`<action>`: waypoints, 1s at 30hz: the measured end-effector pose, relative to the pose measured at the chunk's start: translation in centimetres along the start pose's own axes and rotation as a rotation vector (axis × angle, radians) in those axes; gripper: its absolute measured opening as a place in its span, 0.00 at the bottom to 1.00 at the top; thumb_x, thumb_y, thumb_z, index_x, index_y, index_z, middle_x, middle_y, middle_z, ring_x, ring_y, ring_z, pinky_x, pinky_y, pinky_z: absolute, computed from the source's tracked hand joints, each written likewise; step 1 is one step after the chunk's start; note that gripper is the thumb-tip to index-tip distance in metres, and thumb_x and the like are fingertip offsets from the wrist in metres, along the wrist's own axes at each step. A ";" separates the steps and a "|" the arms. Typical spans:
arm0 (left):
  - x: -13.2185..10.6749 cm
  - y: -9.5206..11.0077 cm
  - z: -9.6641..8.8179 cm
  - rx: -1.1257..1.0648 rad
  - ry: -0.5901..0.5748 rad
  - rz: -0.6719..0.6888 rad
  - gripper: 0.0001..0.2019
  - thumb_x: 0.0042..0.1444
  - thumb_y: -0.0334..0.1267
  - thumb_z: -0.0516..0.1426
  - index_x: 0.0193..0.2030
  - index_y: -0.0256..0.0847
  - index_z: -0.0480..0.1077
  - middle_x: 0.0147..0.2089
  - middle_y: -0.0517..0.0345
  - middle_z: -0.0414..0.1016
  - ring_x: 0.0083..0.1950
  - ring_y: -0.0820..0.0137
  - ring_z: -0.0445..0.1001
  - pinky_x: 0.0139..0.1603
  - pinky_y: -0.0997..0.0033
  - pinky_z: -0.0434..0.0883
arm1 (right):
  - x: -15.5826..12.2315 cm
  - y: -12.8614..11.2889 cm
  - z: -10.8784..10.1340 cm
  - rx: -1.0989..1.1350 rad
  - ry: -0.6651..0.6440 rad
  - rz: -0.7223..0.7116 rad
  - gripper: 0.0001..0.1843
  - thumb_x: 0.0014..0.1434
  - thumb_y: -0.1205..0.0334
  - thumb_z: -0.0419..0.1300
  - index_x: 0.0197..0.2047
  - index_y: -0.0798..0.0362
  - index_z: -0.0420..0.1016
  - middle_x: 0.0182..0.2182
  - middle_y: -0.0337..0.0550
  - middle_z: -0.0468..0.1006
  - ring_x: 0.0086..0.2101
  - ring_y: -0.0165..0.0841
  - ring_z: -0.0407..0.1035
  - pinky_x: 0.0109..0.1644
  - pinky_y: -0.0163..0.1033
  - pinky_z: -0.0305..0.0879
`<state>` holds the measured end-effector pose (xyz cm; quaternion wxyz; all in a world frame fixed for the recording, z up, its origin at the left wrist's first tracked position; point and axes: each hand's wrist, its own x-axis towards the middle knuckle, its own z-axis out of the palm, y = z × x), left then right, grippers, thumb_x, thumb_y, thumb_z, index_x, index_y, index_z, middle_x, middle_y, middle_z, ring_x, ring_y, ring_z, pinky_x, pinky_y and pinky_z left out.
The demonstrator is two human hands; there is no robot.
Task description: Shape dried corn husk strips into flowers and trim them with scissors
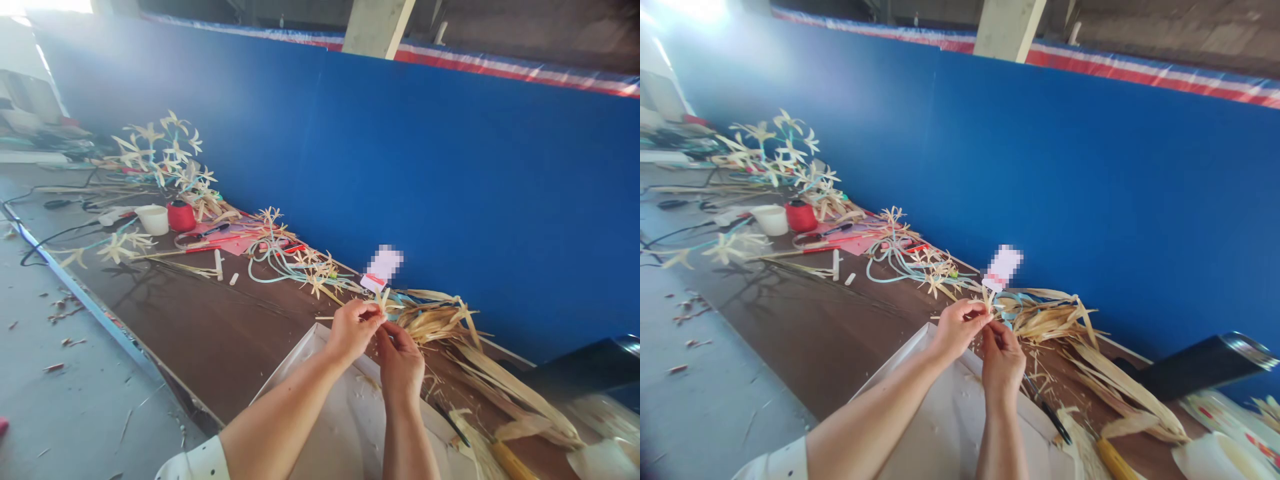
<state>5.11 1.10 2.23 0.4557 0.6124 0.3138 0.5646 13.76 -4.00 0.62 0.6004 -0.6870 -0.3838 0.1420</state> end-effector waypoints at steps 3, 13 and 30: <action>0.0 -0.2 0.1 0.026 0.017 0.040 0.04 0.49 0.34 0.59 0.32 0.38 0.74 0.33 0.59 0.75 0.35 0.74 0.72 0.37 0.78 0.68 | 0.0 0.2 0.0 -0.003 0.008 -0.002 0.18 0.47 0.50 0.62 0.37 0.54 0.78 0.27 0.41 0.77 0.28 0.34 0.68 0.30 0.35 0.60; -0.2 -0.4 0.2 0.115 0.062 0.175 0.04 0.51 0.30 0.58 0.32 0.39 0.74 0.33 0.59 0.75 0.36 0.75 0.72 0.39 0.77 0.68 | 0.2 0.9 0.0 0.005 -0.004 0.014 0.18 0.46 0.50 0.63 0.37 0.53 0.78 0.28 0.41 0.78 0.31 0.35 0.69 0.34 0.36 0.62; -0.3 -0.8 -0.3 0.264 -0.004 0.170 0.24 0.47 0.43 0.61 0.53 0.45 0.68 0.38 0.56 0.73 0.37 0.70 0.71 0.39 0.72 0.70 | 0.3 0.9 0.3 0.284 -0.023 0.080 0.18 0.44 0.52 0.64 0.36 0.53 0.76 0.23 0.36 0.73 0.20 0.25 0.60 0.24 0.31 0.55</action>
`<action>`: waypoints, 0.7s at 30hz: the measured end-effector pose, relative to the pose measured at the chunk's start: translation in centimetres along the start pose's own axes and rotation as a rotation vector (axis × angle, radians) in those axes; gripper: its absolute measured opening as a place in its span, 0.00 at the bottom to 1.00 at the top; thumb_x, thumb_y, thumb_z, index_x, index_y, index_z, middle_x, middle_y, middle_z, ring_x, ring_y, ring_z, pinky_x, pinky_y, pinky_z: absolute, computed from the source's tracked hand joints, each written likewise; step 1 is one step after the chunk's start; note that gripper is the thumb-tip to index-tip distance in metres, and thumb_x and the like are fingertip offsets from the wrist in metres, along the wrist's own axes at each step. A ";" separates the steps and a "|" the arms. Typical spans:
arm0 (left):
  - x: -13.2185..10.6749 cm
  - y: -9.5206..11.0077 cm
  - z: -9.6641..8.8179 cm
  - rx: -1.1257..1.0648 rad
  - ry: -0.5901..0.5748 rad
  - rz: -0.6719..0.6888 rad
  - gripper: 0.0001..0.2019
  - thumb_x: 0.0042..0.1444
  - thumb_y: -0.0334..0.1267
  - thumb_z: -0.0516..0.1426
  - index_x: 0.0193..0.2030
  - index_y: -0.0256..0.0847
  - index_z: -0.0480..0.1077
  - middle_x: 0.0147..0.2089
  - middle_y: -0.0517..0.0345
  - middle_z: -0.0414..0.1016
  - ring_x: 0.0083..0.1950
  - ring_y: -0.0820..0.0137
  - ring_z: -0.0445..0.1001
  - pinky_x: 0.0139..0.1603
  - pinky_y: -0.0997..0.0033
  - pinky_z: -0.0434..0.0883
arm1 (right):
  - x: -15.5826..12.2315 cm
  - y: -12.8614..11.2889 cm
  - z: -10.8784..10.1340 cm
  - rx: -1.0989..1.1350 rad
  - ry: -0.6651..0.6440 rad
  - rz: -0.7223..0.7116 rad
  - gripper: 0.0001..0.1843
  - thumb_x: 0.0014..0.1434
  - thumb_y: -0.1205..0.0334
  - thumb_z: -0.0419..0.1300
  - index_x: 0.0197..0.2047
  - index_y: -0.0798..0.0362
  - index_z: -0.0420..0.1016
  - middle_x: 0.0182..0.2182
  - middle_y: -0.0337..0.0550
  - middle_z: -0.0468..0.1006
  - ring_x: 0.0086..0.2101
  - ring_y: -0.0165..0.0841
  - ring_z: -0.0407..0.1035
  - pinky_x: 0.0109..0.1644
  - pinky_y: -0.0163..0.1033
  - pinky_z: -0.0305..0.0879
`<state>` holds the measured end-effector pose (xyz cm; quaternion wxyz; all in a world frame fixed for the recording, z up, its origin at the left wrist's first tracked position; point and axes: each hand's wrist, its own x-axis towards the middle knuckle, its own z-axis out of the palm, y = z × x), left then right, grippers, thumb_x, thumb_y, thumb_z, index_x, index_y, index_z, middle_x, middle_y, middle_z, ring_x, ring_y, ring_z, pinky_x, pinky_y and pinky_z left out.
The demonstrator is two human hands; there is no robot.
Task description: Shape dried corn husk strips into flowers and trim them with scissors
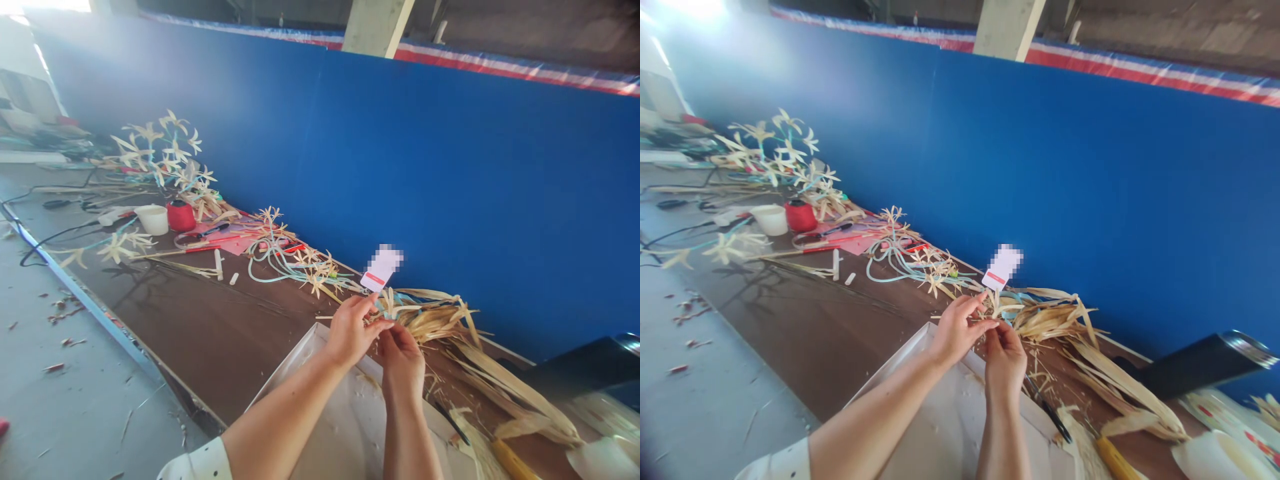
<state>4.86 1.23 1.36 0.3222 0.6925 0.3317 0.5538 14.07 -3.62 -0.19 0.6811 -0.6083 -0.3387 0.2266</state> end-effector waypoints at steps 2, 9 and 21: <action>0.1 -0.1 0.0 -0.068 -0.034 -0.031 0.24 0.47 0.44 0.61 0.53 0.44 0.68 0.39 0.55 0.73 0.37 0.70 0.71 0.39 0.72 0.70 | -0.1 -0.4 0.1 0.083 0.016 0.049 0.17 0.43 0.53 0.66 0.36 0.53 0.75 0.21 0.33 0.70 0.19 0.23 0.56 0.22 0.30 0.52; 0.9 -0.1 -0.5 -0.335 -0.105 -0.187 0.09 0.52 0.39 0.58 0.38 0.38 0.75 0.41 0.52 0.76 0.42 0.69 0.73 0.43 0.72 0.70 | -0.3 -1.0 0.4 0.160 -0.003 0.109 0.20 0.40 0.53 0.68 0.36 0.54 0.74 0.17 0.30 0.64 0.17 0.22 0.52 0.19 0.29 0.47; 1.4 0.1 -1.2 -0.416 -0.247 -0.299 0.11 0.48 0.39 0.61 0.36 0.36 0.76 0.39 0.52 0.78 0.42 0.68 0.74 0.46 0.71 0.69 | -0.4 -1.0 0.4 0.037 -0.099 0.081 0.18 0.43 0.51 0.65 0.35 0.53 0.75 0.17 0.31 0.64 0.17 0.24 0.51 0.20 0.31 0.47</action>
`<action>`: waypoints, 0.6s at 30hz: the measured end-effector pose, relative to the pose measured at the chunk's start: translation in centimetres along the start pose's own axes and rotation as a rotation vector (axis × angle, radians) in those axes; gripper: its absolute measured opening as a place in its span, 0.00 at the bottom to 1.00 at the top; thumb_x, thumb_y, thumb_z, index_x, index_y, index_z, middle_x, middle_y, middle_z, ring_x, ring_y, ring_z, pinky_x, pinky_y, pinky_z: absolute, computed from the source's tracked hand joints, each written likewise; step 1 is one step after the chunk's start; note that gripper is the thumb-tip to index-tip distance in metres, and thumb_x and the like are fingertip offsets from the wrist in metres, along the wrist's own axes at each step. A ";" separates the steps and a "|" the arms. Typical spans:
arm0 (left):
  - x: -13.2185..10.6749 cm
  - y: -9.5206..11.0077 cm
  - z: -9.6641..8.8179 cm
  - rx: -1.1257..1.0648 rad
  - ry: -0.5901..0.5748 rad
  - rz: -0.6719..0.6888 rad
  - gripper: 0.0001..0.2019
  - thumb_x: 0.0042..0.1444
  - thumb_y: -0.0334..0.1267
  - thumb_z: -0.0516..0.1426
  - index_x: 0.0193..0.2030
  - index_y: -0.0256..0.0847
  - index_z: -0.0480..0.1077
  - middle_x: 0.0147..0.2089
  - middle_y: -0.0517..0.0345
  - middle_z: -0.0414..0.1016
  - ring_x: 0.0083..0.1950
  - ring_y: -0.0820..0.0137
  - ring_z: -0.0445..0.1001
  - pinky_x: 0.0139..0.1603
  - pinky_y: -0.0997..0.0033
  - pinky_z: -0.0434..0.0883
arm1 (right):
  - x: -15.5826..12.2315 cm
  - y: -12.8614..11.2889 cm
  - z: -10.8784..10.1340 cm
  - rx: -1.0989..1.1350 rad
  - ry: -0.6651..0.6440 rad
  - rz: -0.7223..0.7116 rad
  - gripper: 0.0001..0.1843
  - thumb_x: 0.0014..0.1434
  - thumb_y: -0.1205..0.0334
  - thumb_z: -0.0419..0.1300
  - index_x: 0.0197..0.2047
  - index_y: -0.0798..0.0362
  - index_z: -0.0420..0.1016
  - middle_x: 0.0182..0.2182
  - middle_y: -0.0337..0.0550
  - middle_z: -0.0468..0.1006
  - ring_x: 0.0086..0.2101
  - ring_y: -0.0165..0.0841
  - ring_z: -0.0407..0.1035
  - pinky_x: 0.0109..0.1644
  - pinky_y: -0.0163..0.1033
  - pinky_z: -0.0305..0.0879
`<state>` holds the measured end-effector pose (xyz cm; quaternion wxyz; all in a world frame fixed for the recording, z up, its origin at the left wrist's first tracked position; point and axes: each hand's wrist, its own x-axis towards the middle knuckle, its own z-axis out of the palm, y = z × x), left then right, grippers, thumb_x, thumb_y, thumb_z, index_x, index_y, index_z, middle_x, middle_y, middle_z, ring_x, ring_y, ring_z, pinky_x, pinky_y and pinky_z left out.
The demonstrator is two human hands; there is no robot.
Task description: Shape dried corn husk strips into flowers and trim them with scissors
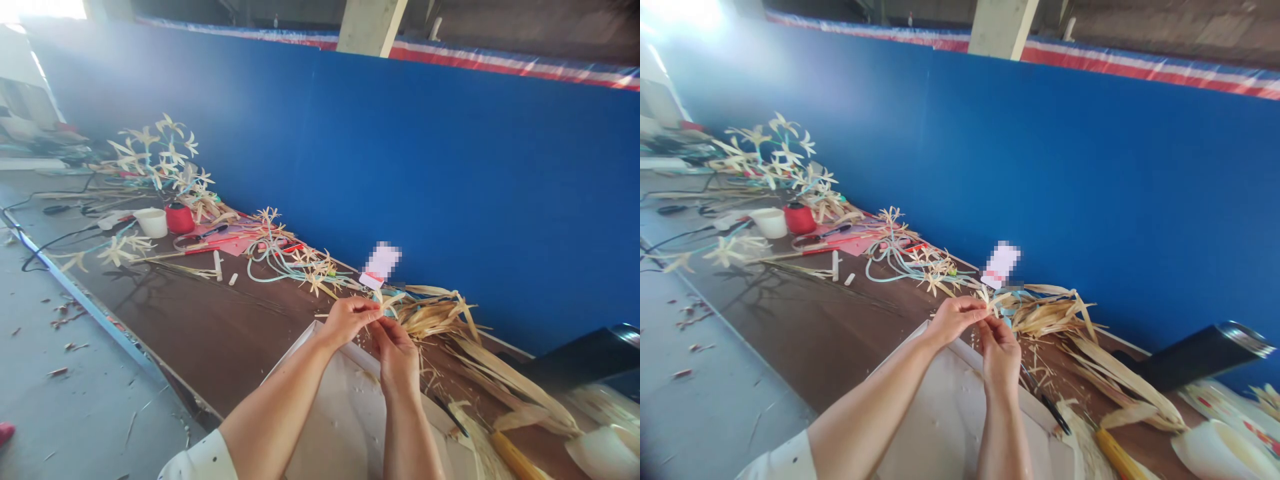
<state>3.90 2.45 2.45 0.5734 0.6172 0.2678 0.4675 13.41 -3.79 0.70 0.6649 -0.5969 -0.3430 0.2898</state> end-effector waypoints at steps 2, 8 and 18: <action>0.1 0.0 0.0 0.007 0.000 0.017 0.10 0.47 0.39 0.61 0.35 0.35 0.76 0.37 0.53 0.78 0.40 0.68 0.74 0.45 0.71 0.69 | 0.0 -0.1 0.0 -0.052 -0.002 -0.008 0.18 0.43 0.50 0.64 0.35 0.53 0.76 0.17 0.31 0.64 0.18 0.24 0.51 0.20 0.32 0.47; 0.2 -0.6 0.2 0.072 0.024 0.220 0.07 0.46 0.37 0.62 0.31 0.35 0.76 0.35 0.52 0.77 0.38 0.70 0.74 0.42 0.73 0.70 | 0.1 -0.2 -0.3 -0.146 -0.002 -0.062 0.19 0.43 0.48 0.63 0.34 0.53 0.76 0.19 0.33 0.67 0.19 0.26 0.53 0.23 0.33 0.50; 0.1 -0.4 0.2 0.139 0.027 0.337 0.05 0.48 0.36 0.61 0.30 0.38 0.76 0.34 0.53 0.76 0.38 0.71 0.74 0.41 0.73 0.72 | 0.1 -0.3 -0.6 -0.205 -0.022 -0.101 0.16 0.46 0.48 0.62 0.31 0.53 0.74 0.16 0.31 0.61 0.18 0.26 0.52 0.21 0.32 0.48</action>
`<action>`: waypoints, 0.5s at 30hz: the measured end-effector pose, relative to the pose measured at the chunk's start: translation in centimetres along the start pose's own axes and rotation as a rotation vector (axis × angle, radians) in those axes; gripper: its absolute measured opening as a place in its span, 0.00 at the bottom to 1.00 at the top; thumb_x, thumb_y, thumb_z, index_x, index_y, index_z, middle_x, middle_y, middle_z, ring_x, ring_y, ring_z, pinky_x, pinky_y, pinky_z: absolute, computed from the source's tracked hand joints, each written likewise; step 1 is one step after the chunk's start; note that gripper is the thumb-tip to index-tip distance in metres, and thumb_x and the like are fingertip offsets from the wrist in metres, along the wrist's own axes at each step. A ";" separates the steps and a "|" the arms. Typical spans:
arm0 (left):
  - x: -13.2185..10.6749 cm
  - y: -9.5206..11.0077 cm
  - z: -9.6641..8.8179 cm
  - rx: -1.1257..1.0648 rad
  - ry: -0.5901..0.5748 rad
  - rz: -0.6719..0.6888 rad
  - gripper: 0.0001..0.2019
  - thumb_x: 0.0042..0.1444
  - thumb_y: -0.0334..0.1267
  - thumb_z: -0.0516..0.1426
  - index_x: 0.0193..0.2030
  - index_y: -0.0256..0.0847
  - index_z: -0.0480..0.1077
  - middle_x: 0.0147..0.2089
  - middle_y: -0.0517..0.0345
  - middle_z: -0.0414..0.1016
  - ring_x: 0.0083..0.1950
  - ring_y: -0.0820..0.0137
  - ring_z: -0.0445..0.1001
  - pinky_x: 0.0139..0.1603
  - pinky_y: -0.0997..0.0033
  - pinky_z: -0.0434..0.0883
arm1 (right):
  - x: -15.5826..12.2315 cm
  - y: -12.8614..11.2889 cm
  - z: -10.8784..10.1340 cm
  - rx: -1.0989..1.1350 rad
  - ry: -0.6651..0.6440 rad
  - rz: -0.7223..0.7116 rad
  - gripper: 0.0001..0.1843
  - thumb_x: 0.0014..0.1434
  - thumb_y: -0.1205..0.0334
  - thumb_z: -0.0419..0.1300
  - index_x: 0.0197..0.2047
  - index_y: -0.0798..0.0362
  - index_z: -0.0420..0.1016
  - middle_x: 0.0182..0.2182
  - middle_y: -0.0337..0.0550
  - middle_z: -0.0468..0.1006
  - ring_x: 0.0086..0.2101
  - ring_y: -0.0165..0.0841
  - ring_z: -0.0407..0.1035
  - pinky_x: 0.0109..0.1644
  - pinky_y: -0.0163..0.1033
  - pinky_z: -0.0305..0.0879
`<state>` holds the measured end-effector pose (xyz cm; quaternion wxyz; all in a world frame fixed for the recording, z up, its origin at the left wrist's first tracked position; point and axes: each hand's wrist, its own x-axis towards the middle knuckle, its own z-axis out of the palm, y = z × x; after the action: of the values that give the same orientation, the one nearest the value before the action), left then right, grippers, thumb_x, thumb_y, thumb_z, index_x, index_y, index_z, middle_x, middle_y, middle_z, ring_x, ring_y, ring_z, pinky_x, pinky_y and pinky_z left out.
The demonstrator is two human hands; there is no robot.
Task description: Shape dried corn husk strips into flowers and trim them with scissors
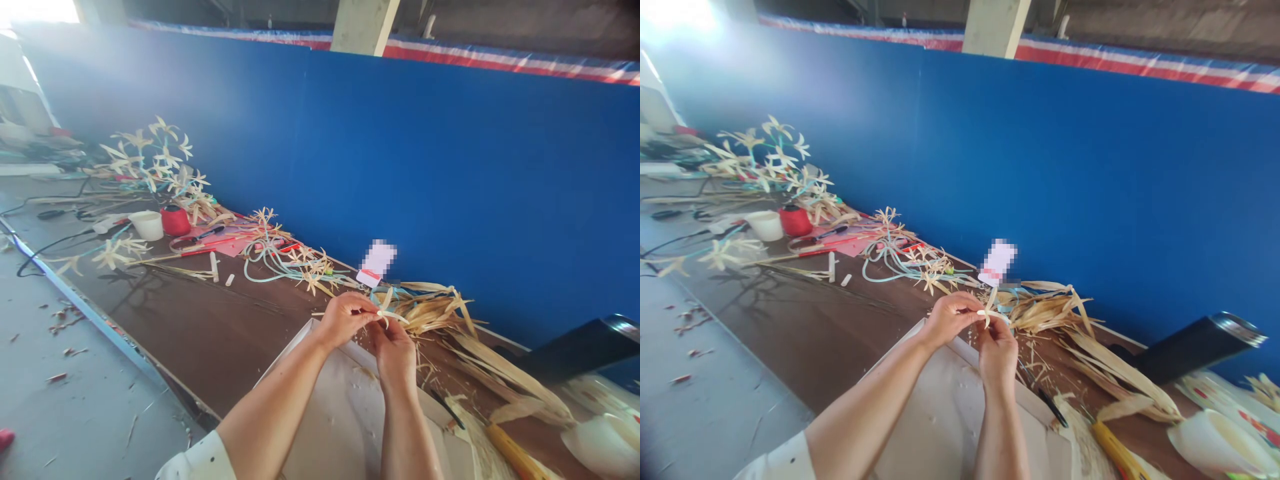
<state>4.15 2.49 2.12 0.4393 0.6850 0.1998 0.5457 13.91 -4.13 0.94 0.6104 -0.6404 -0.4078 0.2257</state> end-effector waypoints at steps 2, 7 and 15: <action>0.0 -0.1 0.0 0.011 -0.001 0.006 0.05 0.48 0.36 0.61 0.31 0.38 0.76 0.34 0.53 0.76 0.38 0.71 0.74 0.40 0.74 0.72 | -0.1 -0.2 0.0 -0.016 0.009 0.006 0.16 0.46 0.47 0.61 0.30 0.53 0.74 0.15 0.31 0.61 0.17 0.26 0.51 0.20 0.32 0.48; 0.0 -0.2 -0.1 0.026 0.053 0.010 0.03 0.47 0.33 0.61 0.30 0.37 0.76 0.33 0.53 0.76 0.36 0.72 0.74 0.39 0.74 0.72 | 0.1 -0.2 -0.2 0.019 0.014 0.037 0.16 0.45 0.50 0.62 0.34 0.52 0.75 0.22 0.36 0.72 0.20 0.28 0.58 0.22 0.33 0.53; 0.0 -0.2 0.0 0.047 0.066 -0.028 0.03 0.47 0.32 0.61 0.29 0.37 0.76 0.33 0.53 0.77 0.36 0.71 0.74 0.39 0.74 0.72 | 0.1 -1.7 -1.3 0.493 0.233 0.085 0.24 0.48 0.45 0.60 0.41 0.54 0.73 0.35 0.43 0.73 0.19 0.22 0.55 0.18 0.29 0.47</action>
<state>4.17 2.61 1.94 0.4239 0.6741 0.2367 0.5568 14.60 -4.96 2.78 0.7806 -0.5108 -0.2402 0.2683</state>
